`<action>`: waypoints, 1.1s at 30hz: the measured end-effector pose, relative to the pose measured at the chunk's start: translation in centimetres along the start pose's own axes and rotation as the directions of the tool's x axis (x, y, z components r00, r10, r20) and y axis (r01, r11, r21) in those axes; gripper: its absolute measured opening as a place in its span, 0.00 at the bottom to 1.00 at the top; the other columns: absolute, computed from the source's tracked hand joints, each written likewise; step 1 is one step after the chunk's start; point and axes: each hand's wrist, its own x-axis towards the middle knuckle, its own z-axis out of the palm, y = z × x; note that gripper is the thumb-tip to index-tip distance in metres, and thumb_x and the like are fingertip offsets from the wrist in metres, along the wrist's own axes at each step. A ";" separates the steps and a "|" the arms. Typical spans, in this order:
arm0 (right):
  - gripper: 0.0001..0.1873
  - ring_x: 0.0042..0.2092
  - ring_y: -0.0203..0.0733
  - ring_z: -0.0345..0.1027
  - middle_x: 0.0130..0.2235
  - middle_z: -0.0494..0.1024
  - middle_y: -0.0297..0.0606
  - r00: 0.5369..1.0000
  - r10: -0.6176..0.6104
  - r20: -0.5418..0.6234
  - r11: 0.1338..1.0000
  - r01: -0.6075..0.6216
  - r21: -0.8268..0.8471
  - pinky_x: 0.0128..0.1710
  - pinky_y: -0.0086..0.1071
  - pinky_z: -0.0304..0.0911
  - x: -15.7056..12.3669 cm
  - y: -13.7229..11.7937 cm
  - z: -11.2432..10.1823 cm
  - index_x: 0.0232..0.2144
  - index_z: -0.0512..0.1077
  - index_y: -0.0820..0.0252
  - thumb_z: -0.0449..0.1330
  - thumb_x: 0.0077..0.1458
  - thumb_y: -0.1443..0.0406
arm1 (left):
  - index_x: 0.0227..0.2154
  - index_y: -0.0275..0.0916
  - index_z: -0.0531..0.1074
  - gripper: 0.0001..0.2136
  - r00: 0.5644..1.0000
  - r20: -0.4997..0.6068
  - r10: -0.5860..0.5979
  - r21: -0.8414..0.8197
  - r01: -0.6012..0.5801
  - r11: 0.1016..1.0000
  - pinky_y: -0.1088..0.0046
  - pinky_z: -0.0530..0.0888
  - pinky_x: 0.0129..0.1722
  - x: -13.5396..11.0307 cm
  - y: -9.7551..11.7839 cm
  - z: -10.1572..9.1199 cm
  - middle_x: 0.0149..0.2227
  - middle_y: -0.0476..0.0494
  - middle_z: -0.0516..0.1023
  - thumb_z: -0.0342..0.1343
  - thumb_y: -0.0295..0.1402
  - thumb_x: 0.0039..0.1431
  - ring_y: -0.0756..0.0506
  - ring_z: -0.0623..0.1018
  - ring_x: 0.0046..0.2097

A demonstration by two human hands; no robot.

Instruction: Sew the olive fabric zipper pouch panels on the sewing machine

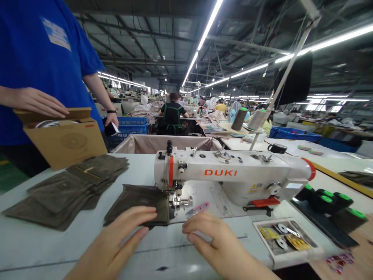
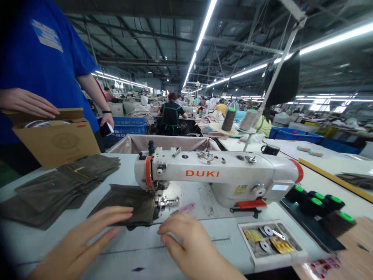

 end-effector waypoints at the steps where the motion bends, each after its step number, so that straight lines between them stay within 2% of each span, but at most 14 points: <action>1: 0.07 0.44 0.40 0.72 0.40 0.79 0.35 0.998 -0.009 0.070 0.997 0.014 -0.080 0.47 0.32 0.66 0.2 1.3 1.6 0.41 0.74 0.56 0.57 0.63 0.70 | 0.51 0.50 0.74 0.13 0.998 0.048 0.030 0.018 -0.031 0.999 0.71 0.75 0.54 0.4 -0.6 1.2 0.53 0.49 0.78 0.55 0.39 0.64 0.45 0.77 0.53; 3: 0.08 0.44 0.41 0.71 0.41 0.78 0.37 0.989 -0.030 0.147 0.980 0.058 -0.189 0.47 0.33 0.65 0.7 3.5 4.1 0.41 0.74 0.57 0.58 0.61 0.71 | 0.51 0.47 0.74 0.14 0.989 0.122 0.084 0.053 -0.091 0.994 0.66 0.75 0.56 1.1 -1.8 3.5 0.53 0.46 0.77 0.56 0.35 0.63 0.43 0.77 0.53; 5: 0.10 0.45 0.43 0.70 0.42 0.78 0.38 0.984 -0.047 0.172 0.970 0.086 -0.228 0.47 0.35 0.64 1.2 4.9 5.5 0.42 0.74 0.58 0.58 0.60 0.72 | 0.50 0.44 0.74 0.14 0.977 0.176 0.116 0.069 -0.130 0.989 0.62 0.75 0.55 1.6 -2.7 5.3 0.52 0.44 0.77 0.56 0.30 0.62 0.42 0.76 0.53; 8: 0.11 0.46 0.45 0.68 0.44 0.77 0.40 0.982 -0.057 0.182 0.965 0.101 -0.241 0.48 0.37 0.63 1.9 6.0 6.6 0.45 0.73 0.58 0.58 0.60 0.71 | 0.46 0.42 0.74 0.12 0.961 0.228 0.157 0.040 -0.170 0.985 0.64 0.77 0.50 2.2 -3.3 6.5 0.46 0.45 0.79 0.51 0.26 0.64 0.44 0.78 0.47; 11: 0.14 0.47 0.46 0.66 0.45 0.76 0.41 0.982 -0.054 0.179 0.965 0.097 -0.243 0.49 0.38 0.62 2.0 6.4 7.2 0.49 0.71 0.57 0.56 0.62 0.70 | 0.43 0.42 0.74 0.11 0.975 0.181 0.127 0.015 -0.132 0.991 0.67 0.78 0.46 2.5 -3.5 6.5 0.41 0.46 0.80 0.47 0.27 0.66 0.45 0.79 0.43; 14: 0.15 0.47 0.47 0.65 0.47 0.75 0.40 0.982 -0.059 0.180 0.966 0.102 -0.238 0.49 0.39 0.62 1.8 6.4 7.6 0.50 0.71 0.56 0.57 0.61 0.70 | 0.44 0.42 0.73 0.10 0.989 0.127 0.075 0.014 -0.077 0.997 0.69 0.78 0.47 2.6 -3.4 6.6 0.42 0.45 0.80 0.47 0.29 0.67 0.45 0.79 0.45; 17: 0.15 0.47 0.47 0.65 0.49 0.75 0.39 0.978 -0.093 0.185 0.961 0.137 -0.240 0.46 0.39 0.62 1.9 6.6 7.7 0.49 0.71 0.56 0.59 0.59 0.70 | 0.47 0.42 0.72 0.11 0.984 0.121 0.134 0.044 -0.140 0.989 0.69 0.78 0.50 2.3 -3.3 7.1 0.46 0.45 0.80 0.49 0.28 0.66 0.45 0.79 0.48; 22: 0.11 0.41 0.45 0.66 0.45 0.78 0.37 0.969 -0.159 0.191 0.954 0.201 -0.224 0.40 0.38 0.61 2.4 6.9 7.7 0.46 0.71 0.58 0.57 0.60 0.69 | 0.49 0.40 0.72 0.14 0.944 0.161 0.288 0.119 -0.309 0.944 0.73 0.77 0.54 2.0 -3.4 7.8 0.49 0.47 0.80 0.47 0.24 0.66 0.48 0.79 0.51; 27: 0.14 0.42 0.45 0.66 0.45 0.78 0.36 0.955 -0.158 0.250 0.951 0.215 -0.222 0.42 0.38 0.63 2.5 6.7 7.4 0.46 0.71 0.59 0.60 0.57 0.69 | 0.47 0.39 0.73 0.13 0.924 0.215 0.317 0.122 -0.347 0.930 0.73 0.75 0.56 1.7 -3.6 7.7 0.50 0.46 0.80 0.46 0.25 0.67 0.47 0.79 0.52; 33: 0.11 0.42 0.45 0.66 0.44 0.78 0.37 0.928 -0.139 0.345 0.939 0.234 -0.253 0.43 0.38 0.65 3.1 6.3 7.0 0.44 0.72 0.61 0.61 0.58 0.69 | 0.48 0.38 0.73 0.16 0.913 0.232 0.337 0.104 -0.368 0.924 0.72 0.75 0.56 2.0 -3.4 7.6 0.50 0.44 0.80 0.46 0.22 0.63 0.46 0.80 0.51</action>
